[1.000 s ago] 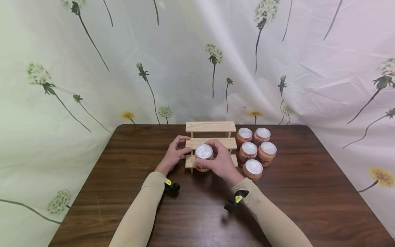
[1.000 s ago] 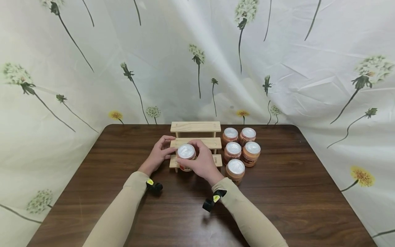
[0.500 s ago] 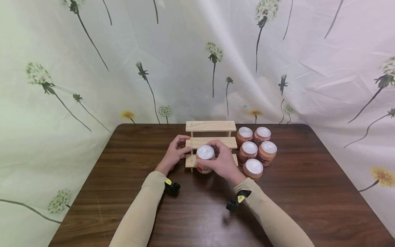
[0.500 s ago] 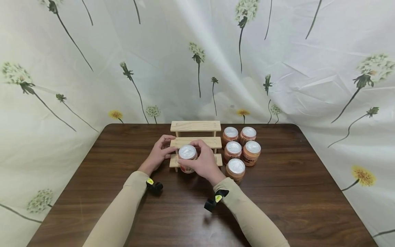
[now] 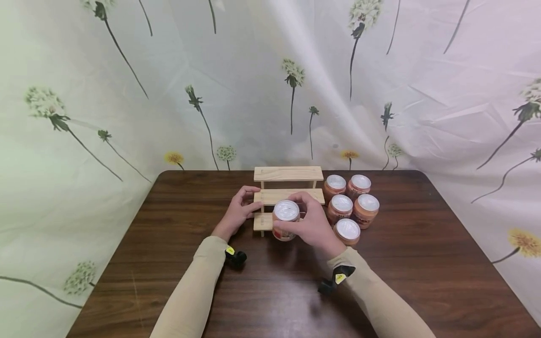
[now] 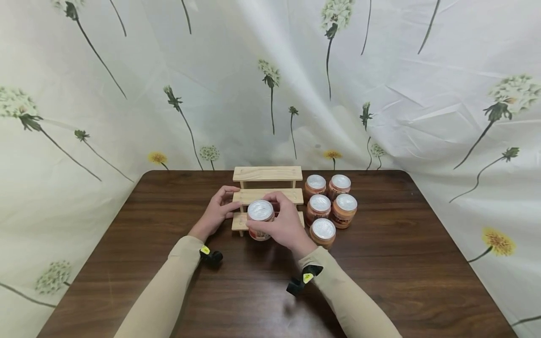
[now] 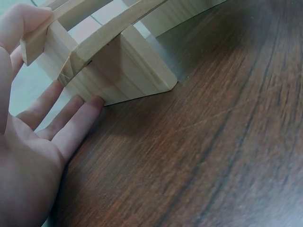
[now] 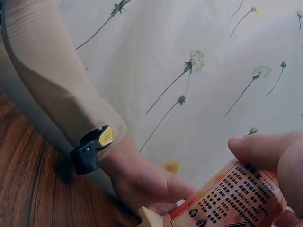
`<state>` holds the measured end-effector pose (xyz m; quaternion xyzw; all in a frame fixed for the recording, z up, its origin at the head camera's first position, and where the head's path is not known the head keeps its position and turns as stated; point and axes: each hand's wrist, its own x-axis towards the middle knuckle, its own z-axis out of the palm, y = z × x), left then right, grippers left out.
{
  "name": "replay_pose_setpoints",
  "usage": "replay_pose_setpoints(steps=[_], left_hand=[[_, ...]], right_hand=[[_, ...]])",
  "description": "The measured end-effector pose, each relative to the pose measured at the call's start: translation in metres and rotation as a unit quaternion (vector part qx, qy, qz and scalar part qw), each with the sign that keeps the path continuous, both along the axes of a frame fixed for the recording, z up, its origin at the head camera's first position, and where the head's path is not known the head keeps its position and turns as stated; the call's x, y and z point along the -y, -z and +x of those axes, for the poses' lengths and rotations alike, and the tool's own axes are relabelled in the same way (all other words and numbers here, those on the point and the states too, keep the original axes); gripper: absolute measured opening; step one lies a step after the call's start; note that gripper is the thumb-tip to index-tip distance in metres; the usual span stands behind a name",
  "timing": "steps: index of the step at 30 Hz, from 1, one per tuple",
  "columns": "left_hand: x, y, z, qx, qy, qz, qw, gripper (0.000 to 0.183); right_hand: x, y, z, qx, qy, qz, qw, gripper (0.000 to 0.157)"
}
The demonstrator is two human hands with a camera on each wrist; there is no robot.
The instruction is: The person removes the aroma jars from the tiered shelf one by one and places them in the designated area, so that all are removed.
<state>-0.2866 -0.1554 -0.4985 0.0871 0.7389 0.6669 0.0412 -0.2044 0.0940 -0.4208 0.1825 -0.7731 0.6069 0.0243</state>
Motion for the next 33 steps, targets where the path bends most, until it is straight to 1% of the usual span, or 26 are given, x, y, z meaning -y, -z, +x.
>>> replay_pose_setpoints(steps=[3,8,12,18,21,24,27,30,33], left_hand=[[0.000,0.002,0.000,-0.002,-0.001,-0.002,1.0000,0.043],[0.000,0.003,0.000,0.002,0.000,0.009,1.0000,0.043],[0.000,0.002,0.001,0.007,0.003,0.013,0.9999,0.046],[0.001,0.002,0.001,0.011,0.008,0.017,0.9998,0.047],[0.000,0.002,0.000,0.008,0.008,0.015,0.9998,0.045],[-0.001,0.002,-0.001,0.004,0.006,0.014,0.9999,0.044],[-0.002,0.002,-0.002,0.002,0.005,0.013,0.9999,0.043],[-0.001,0.003,-0.002,0.001,0.005,0.010,0.9999,0.043],[-0.001,0.003,-0.001,0.002,0.003,0.007,1.0000,0.044]], right_hand=[[-0.003,-0.005,0.003,0.009,-0.004,-0.008,1.000,0.056],[-0.010,-0.012,0.009,0.017,-0.004,-0.020,1.000,0.056],[-0.019,-0.018,0.014,0.010,0.010,-0.019,1.000,0.056],[-0.038,-0.026,0.018,0.005,0.031,-0.031,0.999,0.060],[-0.049,-0.032,0.018,0.007,0.042,-0.040,0.998,0.059],[-0.057,-0.039,0.019,0.013,0.051,-0.061,0.997,0.058],[-0.065,-0.044,0.019,0.013,0.068,-0.067,0.995,0.058],[-0.073,-0.047,0.020,0.007,0.087,-0.057,0.995,0.057],[-0.082,-0.049,0.020,0.000,0.097,-0.051,0.994,0.057]])
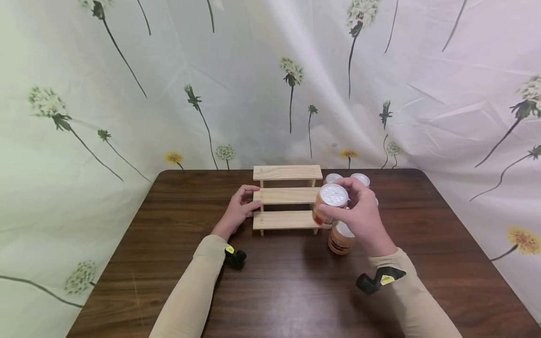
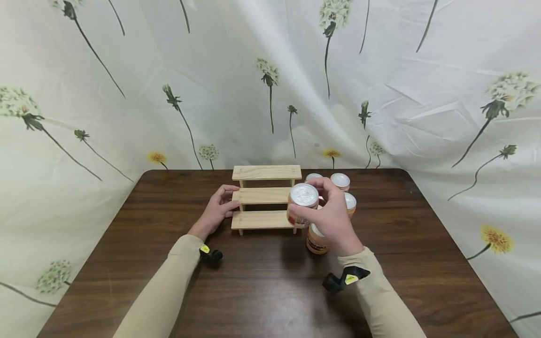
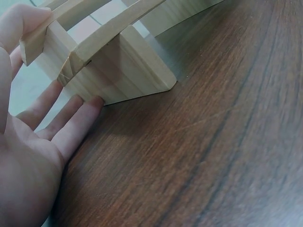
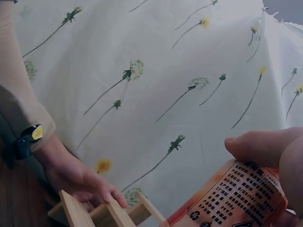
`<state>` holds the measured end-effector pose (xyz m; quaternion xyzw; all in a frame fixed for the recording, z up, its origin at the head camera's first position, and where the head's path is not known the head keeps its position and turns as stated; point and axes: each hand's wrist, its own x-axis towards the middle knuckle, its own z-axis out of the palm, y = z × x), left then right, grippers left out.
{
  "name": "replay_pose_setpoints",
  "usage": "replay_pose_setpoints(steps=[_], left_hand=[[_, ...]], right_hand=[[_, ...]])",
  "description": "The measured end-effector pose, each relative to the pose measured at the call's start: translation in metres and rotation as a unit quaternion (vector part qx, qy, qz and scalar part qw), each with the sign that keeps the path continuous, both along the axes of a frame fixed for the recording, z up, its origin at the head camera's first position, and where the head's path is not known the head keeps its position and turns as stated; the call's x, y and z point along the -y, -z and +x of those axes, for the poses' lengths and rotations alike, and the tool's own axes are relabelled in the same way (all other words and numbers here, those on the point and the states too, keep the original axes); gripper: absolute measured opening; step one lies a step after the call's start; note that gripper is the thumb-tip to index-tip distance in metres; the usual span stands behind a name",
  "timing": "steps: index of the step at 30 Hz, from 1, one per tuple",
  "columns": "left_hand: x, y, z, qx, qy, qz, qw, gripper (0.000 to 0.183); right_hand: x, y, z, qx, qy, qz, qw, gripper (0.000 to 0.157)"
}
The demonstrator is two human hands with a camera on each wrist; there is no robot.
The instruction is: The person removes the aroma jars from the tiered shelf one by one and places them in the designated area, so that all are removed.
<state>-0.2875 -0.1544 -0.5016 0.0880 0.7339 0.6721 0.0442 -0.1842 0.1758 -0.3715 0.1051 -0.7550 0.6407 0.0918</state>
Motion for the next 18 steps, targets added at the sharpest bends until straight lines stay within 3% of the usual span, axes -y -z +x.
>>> replay_pose_setpoints(steps=[11,18], left_hand=[[0.000,0.001,0.000,0.006,-0.004,-0.002,1.0000,0.044],[0.000,0.000,-0.001,0.003,-0.001,0.002,1.0000,0.044]], right_hand=[[-0.031,-0.006,0.007,-0.014,-0.006,-0.046,0.999,0.055],[-0.055,-0.007,0.014,-0.016,0.029,-0.012,0.999,0.051]])
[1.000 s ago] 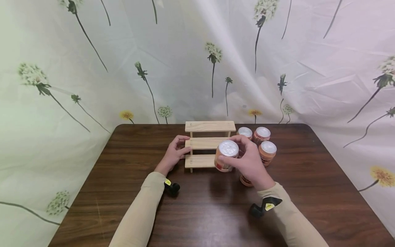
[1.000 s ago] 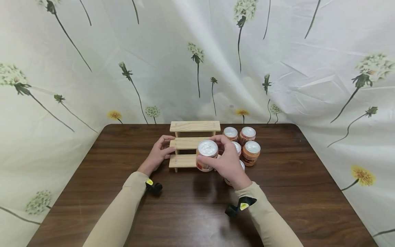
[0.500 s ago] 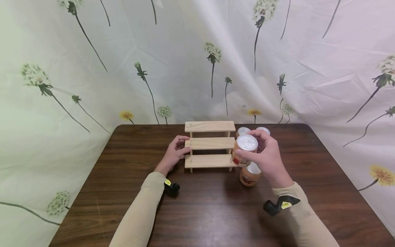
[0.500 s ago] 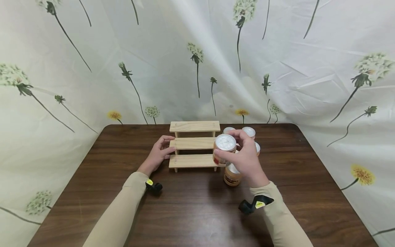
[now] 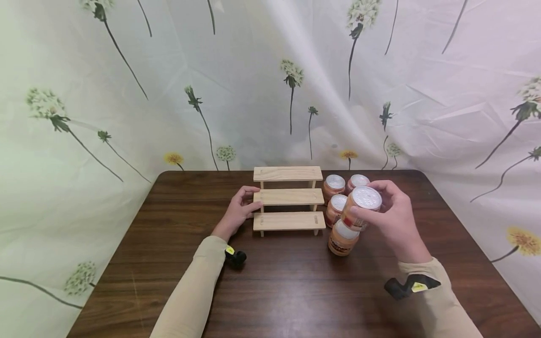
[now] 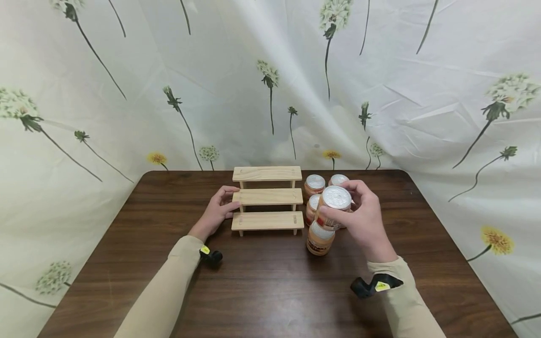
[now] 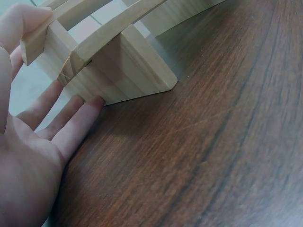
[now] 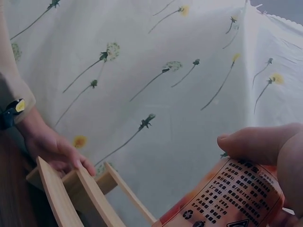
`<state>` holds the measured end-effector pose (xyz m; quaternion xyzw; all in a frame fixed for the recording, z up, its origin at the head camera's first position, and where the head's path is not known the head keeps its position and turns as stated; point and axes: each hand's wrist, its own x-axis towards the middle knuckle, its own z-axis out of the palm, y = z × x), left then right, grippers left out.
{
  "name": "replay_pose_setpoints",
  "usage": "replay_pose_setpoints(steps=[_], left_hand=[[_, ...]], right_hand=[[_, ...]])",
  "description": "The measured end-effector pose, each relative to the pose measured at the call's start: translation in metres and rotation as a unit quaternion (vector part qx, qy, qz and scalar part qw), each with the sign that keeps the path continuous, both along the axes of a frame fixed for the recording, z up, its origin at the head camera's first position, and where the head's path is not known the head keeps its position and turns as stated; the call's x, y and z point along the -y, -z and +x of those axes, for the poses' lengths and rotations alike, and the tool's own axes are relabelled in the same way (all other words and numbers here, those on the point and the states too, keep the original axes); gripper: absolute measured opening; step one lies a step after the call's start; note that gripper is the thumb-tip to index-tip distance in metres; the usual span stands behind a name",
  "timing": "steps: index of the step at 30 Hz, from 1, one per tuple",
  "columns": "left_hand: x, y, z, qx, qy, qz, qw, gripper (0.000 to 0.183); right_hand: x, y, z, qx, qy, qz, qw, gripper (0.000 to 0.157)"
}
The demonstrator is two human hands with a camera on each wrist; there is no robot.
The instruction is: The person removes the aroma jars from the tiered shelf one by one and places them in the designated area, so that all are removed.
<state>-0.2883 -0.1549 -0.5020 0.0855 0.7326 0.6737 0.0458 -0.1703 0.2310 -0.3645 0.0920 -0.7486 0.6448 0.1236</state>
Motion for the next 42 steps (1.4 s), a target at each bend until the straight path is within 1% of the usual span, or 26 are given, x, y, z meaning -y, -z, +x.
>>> replay_pose_setpoints(steps=[2,5,8,10,12,17,19,25,29,32,39,42], left_hand=[[0.000,0.000,0.001,-0.001,0.000,0.002,1.0000,0.043],[0.001,0.000,0.002,-0.005,0.001,0.004,1.0000,0.043],[0.000,0.000,0.002,-0.006,0.002,0.005,1.0000,0.043],[0.000,-0.001,0.002,-0.004,0.002,0.004,1.0000,0.043],[0.000,-0.001,0.002,-0.001,0.005,0.007,1.0000,0.044],[0.000,-0.002,0.003,-0.001,0.013,0.015,0.9998,0.048],[0.001,-0.001,0.002,0.000,0.012,0.014,0.9998,0.048],[0.000,0.000,0.002,0.000,0.009,0.015,0.9998,0.045],[0.001,0.000,0.002,0.001,0.007,0.015,0.9999,0.045],[0.001,0.000,0.002,0.002,0.007,0.013,0.9999,0.045],[0.001,0.000,0.001,0.001,0.008,0.009,0.9999,0.044],[0.001,-0.001,0.000,0.002,0.007,0.010,0.9999,0.044]], right_hand=[[-0.006,0.001,0.002,-0.004,0.009,0.004,1.000,0.050],[-0.013,0.003,0.004,-0.007,0.015,-0.008,1.000,0.050],[-0.019,0.006,0.006,-0.009,0.023,-0.009,1.000,0.050],[-0.023,0.009,0.007,-0.008,0.029,-0.001,1.000,0.050],[-0.027,0.011,0.009,-0.005,0.033,-0.002,0.999,0.050],[-0.035,0.016,0.013,0.008,0.031,-0.028,0.999,0.050],[-0.038,0.017,0.014,0.012,0.035,-0.028,0.999,0.050],[-0.043,0.022,0.015,0.014,0.060,0.002,0.998,0.051],[-0.046,0.027,0.015,0.018,0.080,0.045,0.996,0.052],[-0.049,0.032,0.015,0.022,0.095,0.086,0.992,0.052],[-0.051,0.044,0.013,0.061,0.101,0.129,0.985,0.058],[-0.052,0.050,0.012,0.065,0.097,0.147,0.982,0.060]])
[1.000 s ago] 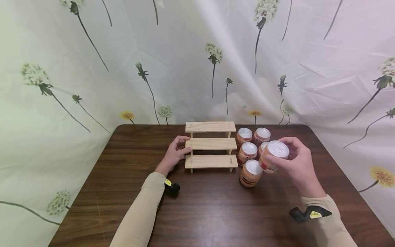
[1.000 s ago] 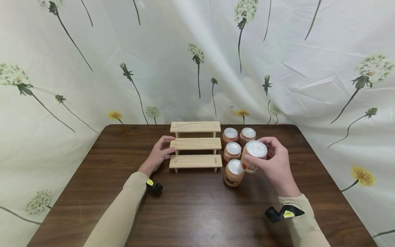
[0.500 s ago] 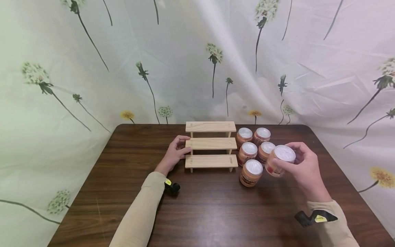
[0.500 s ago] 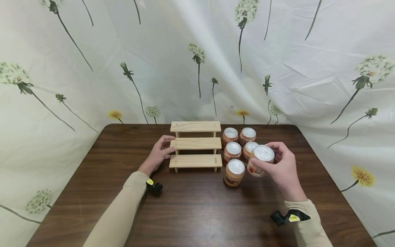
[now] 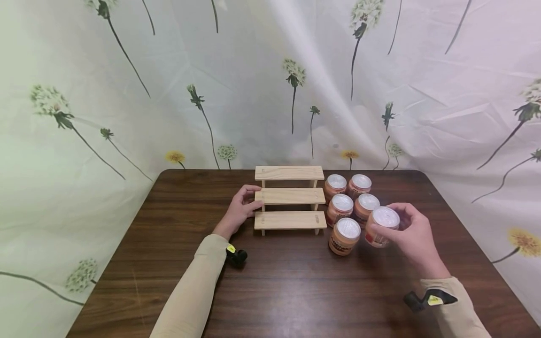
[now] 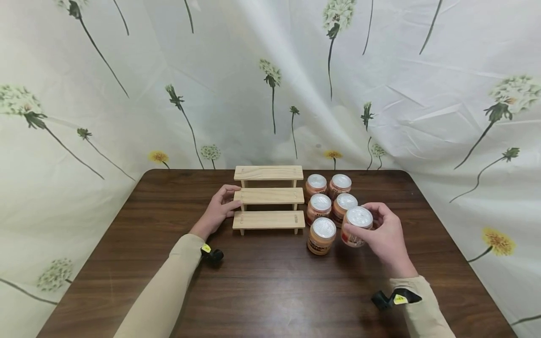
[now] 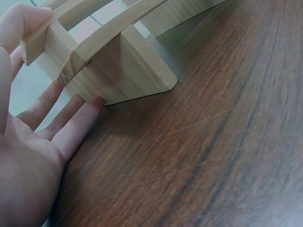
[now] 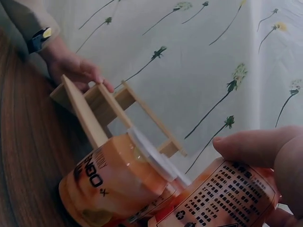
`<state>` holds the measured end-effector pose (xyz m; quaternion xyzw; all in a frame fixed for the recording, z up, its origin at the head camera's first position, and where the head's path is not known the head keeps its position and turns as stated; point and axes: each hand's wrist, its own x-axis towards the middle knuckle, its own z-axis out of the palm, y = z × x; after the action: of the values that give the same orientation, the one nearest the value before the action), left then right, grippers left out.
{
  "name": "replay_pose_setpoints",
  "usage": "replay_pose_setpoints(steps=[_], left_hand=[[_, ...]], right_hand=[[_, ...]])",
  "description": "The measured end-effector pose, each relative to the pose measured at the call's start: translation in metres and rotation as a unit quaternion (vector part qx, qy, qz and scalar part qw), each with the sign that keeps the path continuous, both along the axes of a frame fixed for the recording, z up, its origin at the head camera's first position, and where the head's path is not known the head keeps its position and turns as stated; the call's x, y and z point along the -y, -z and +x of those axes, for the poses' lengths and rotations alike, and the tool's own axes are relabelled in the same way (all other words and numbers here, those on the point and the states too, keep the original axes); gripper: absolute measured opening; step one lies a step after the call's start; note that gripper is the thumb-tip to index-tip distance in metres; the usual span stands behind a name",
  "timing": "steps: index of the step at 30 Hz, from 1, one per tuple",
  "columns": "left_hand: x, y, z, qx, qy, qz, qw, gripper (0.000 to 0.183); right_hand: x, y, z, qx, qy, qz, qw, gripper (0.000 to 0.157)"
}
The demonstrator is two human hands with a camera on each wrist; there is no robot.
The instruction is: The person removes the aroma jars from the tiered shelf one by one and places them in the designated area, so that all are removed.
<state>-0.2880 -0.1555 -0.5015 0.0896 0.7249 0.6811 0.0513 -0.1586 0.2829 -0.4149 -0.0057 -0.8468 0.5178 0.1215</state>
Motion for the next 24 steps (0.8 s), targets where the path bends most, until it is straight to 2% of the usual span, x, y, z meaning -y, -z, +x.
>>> replay_pose_setpoints(steps=[7,14,19,24], left_hand=[[0.000,0.000,0.001,-0.001,0.000,0.000,1.0000,0.045],[0.000,-0.002,0.000,0.007,-0.001,-0.001,1.0000,0.047],[0.001,-0.002,-0.001,0.012,0.001,0.002,0.9999,0.048],[0.001,-0.002,-0.001,0.010,0.002,-0.002,0.9999,0.048]], right_hand=[[-0.002,0.015,-0.003,0.001,-0.017,0.010,1.000,0.061],[0.000,0.022,-0.003,0.031,-0.021,0.013,0.999,0.065],[0.002,0.025,-0.003,0.025,-0.023,0.009,0.999,0.064],[0.001,0.030,-0.003,0.018,-0.022,0.034,0.999,0.063]])
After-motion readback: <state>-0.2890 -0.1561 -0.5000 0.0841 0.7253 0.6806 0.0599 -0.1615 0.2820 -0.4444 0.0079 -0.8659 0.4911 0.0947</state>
